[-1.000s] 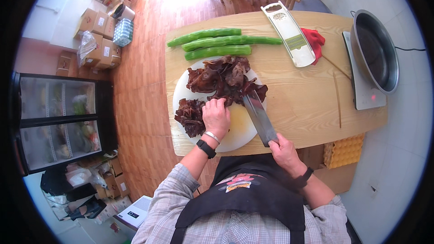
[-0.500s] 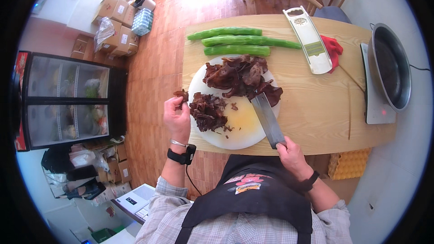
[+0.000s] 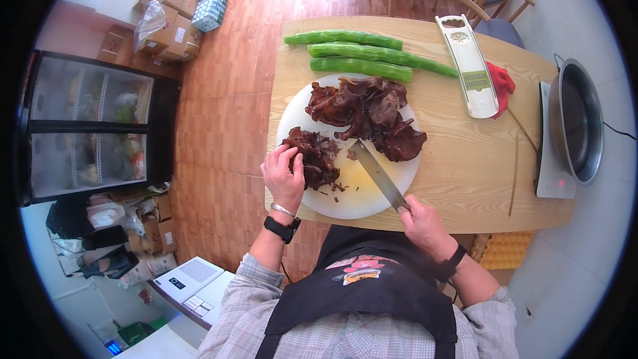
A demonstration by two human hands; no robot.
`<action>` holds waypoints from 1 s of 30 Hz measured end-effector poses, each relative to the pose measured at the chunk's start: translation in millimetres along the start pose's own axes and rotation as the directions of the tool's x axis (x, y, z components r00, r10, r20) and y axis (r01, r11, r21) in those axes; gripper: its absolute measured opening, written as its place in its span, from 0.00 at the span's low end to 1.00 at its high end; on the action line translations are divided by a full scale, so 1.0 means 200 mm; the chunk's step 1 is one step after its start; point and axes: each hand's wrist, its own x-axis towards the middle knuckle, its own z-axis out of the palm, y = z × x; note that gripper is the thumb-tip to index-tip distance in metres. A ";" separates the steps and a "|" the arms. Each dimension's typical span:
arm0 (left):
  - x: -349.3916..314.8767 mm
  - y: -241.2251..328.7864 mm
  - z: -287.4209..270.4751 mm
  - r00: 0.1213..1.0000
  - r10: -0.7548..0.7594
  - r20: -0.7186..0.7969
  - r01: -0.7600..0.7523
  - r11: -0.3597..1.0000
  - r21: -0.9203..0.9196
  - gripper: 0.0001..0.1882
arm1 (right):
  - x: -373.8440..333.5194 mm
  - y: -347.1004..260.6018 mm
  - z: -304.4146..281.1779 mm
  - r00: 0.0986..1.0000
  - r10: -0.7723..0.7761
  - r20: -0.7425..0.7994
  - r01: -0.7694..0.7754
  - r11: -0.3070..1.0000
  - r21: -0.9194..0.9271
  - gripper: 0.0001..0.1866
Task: The person uses scissors to trim dark brown pieces in a bowl, then rinses the bowl at a sink. They return to a cutting board and slice the dark brown pieces into smaller strips using a knife. Green vegetables are visible on the board but not handled.
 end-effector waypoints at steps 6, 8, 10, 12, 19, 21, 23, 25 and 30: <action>0.01 -0.03 0.05 0.999 0.024 0.022 -0.023 0.999 -0.047 0.11 | 0.07 -0.01 0.03 0.999 -0.042 0.020 0.046 0.970 -0.241 0.07; -0.01 -0.04 0.06 1.000 0.015 0.022 -0.013 0.995 -0.097 0.11 | 0.08 -0.05 -0.01 0.998 -0.064 0.019 0.067 0.964 -0.258 0.07; -0.01 -0.04 0.07 1.000 -0.003 0.019 0.006 0.991 -0.132 0.10 | 0.11 -0.11 -0.05 0.997 -0.071 0.041 0.080 0.949 -0.304 0.06; 0.00 -0.04 0.07 1.000 -0.013 0.023 0.016 0.987 -0.157 0.10 | 0.15 -0.15 -0.07 0.995 -0.060 0.085 0.088 0.922 -0.378 0.06; 0.01 -0.08 0.09 0.996 0.036 0.075 -0.022 0.984 -0.179 0.10 | 0.26 -0.14 -0.01 0.992 -0.025 0.126 0.084 0.867 -0.490 0.07; 0.02 -0.10 0.07 0.993 0.053 0.101 -0.034 0.983 -0.183 0.08 | 0.27 -0.13 -0.02 0.993 -0.008 0.116 0.056 0.908 -0.415 0.07; 0.04 -0.07 0.04 0.995 0.018 0.097 0.004 0.976 -0.220 0.07 | 0.30 -0.23 -0.03 0.992 -0.013 0.128 0.066 0.904 -0.422 0.07; 0.05 -0.07 0.04 0.994 -0.034 0.100 0.059 0.965 -0.256 0.08 | 0.35 -0.34 -0.02 0.990 -0.053 0.132 0.106 0.896 -0.432 0.06; 0.11 -0.06 0.07 0.997 -0.048 0.057 0.060 0.972 -0.227 0.11 | 0.59 -0.42 0.13 0.965 -0.246 0.095 0.262 0.849 -0.458 0.05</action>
